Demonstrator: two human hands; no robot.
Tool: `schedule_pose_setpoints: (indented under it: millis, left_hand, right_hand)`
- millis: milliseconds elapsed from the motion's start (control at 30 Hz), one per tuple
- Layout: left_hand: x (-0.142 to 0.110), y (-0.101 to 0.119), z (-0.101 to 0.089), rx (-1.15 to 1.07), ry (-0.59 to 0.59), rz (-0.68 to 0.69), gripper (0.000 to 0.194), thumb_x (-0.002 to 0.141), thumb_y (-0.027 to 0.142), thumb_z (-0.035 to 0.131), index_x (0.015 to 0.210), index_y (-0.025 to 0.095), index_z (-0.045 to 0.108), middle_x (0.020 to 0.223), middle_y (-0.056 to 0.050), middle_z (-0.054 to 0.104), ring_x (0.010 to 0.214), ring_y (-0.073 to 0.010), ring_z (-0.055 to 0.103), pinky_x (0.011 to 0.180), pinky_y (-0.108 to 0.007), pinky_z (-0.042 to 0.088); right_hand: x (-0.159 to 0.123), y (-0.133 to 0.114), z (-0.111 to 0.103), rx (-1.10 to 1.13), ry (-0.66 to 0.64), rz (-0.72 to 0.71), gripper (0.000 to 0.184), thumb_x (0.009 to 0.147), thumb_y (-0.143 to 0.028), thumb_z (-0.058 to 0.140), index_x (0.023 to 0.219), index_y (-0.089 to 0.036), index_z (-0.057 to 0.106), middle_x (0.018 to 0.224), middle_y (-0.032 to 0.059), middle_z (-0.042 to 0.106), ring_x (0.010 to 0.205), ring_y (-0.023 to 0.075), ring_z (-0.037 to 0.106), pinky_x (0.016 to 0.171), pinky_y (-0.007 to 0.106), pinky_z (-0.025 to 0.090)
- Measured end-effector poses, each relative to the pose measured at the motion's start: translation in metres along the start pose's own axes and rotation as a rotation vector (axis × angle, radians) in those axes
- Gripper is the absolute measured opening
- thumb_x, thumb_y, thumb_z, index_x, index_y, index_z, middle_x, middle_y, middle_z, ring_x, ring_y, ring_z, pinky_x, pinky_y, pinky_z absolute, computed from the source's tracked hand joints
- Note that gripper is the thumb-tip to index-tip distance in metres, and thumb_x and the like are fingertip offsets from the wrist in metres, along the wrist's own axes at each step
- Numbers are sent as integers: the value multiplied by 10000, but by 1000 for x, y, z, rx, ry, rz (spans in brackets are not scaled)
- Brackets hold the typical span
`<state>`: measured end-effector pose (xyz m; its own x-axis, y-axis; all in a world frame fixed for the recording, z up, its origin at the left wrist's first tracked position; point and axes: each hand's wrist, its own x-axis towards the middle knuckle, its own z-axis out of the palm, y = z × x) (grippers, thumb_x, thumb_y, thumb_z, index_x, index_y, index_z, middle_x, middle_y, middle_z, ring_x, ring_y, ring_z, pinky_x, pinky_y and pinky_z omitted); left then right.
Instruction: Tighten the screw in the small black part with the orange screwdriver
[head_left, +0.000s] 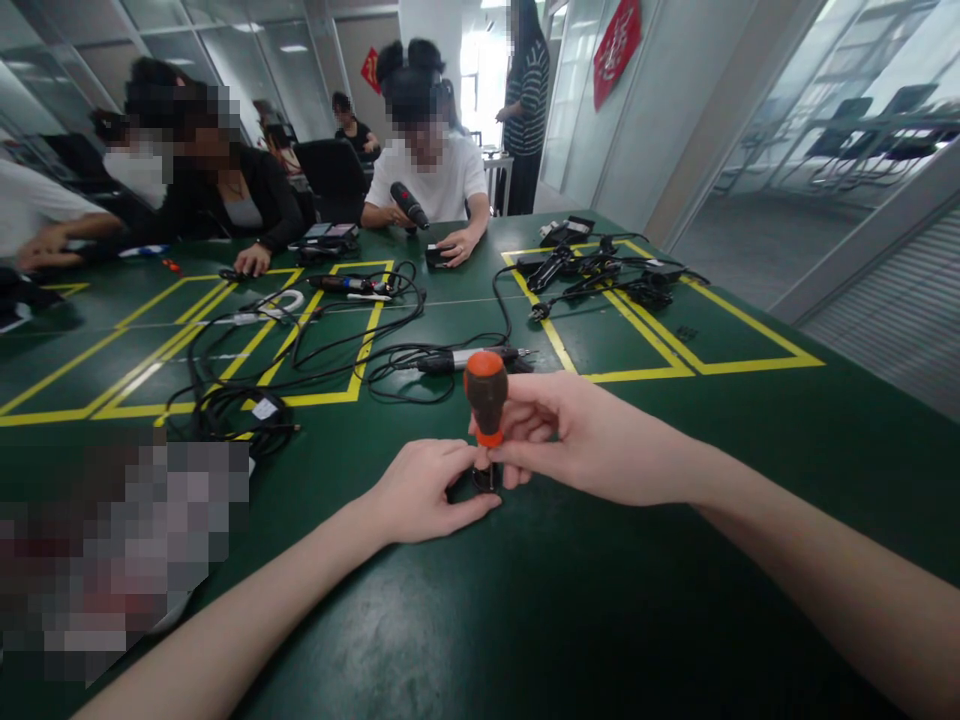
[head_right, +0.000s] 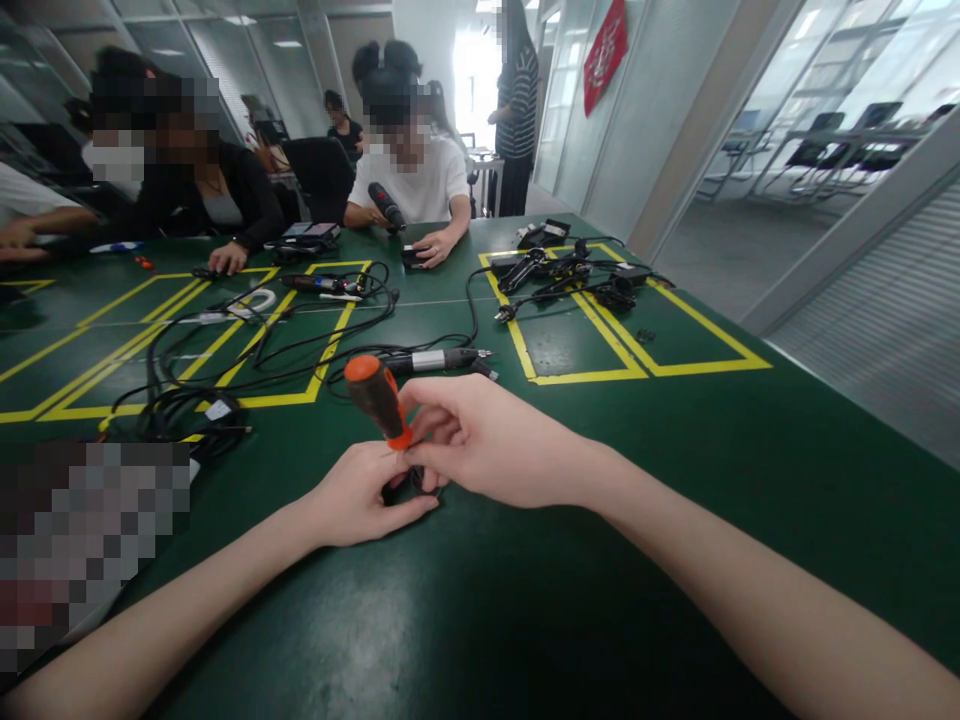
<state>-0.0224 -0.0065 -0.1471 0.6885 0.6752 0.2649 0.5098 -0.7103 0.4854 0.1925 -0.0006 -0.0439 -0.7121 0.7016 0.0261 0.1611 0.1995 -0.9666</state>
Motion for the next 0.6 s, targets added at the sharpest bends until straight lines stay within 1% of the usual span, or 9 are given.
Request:
schedule_pose_setpoints:
  millis: [133, 167, 233, 267, 333, 400, 500, 567, 600]
  left_hand:
    - [-1, 0, 1, 43, 3, -18, 196, 926, 389, 699, 951, 198, 664, 725, 24, 635, 652, -155, 608, 619, -255, 416]
    - [-1, -1, 1, 57, 3, -19, 201, 931, 395, 696, 961, 198, 669, 706, 26, 620, 651, -158, 609, 619, -256, 419]
    - [-1, -1, 2, 76, 13, -9, 208, 939, 402, 689, 972, 197, 680, 677, 31, 598, 643, -161, 608, 620, -259, 425]
    - [-1, -2, 3, 80, 26, 1, 207, 940, 402, 687, 971, 197, 683, 665, 34, 588, 633, -161, 603, 618, -260, 425]
    - [-1, -2, 3, 77, 51, 21, 201, 939, 396, 689, 952, 195, 685, 644, 40, 571, 606, -155, 587, 610, -260, 420]
    - [-1, -3, 4, 70, 65, 34, 195, 934, 386, 695, 927, 192, 684, 628, 43, 558, 585, -148, 569, 599, -259, 410]
    - [-1, -3, 3, 83, 61, 32, 204, 929, 389, 700, 894, 189, 674, 623, 39, 553, 597, -155, 575, 590, -258, 402]
    - [-1, -3, 3, 97, 45, 19, 225, 934, 406, 692, 882, 189, 662, 618, 39, 547, 603, -158, 580, 582, -257, 399]
    - [-1, -3, 3, 101, 38, 11, 236, 939, 417, 685, 881, 190, 657, 614, 42, 542, 597, -156, 577, 578, -257, 398]
  right_hand:
    - [1, 0, 3, -118, 97, -43, 154, 795, -59, 629, 888, -176, 591, 821, 1, 685, 729, 136, 683, 691, 249, 566]
    - [1, 1, 3, -132, 117, -46, 134, 795, -76, 635, 869, -176, 587, 807, 0, 676, 720, 138, 675, 684, 249, 559]
    - [1, 2, 4, -127, 114, -58, 73, 831, -157, 665, 843, -174, 595, 782, 0, 669, 694, 137, 655, 658, 246, 543]
    - [1, 2, 4, -123, 101, -69, 89, 860, -218, 683, 835, -170, 612, 775, 2, 672, 685, 136, 644, 644, 243, 532]
    - [1, 4, 4, -131, 73, -90, 199, 916, -339, 695, 836, -161, 662, 757, 4, 680, 666, 133, 624, 619, 238, 509]
    - [1, 4, 3, -177, 59, -117, 256, 949, -387, 684, 846, -153, 708, 740, 4, 684, 658, 131, 613, 618, 240, 496]
    - [1, 4, 2, -289, 99, -206, 238, 963, -330, 670, 817, -152, 731, 812, 27, 710, 742, 147, 645, 680, 253, 508]
    - [2, 3, 2, -345, 159, -285, 216, 938, -271, 692, 762, -150, 723, 870, 40, 714, 804, 156, 655, 725, 260, 515]
    - [2, 2, 2, -354, 183, -308, 197, 924, -246, 706, 753, -150, 724, 872, 38, 710, 806, 154, 652, 731, 260, 517]
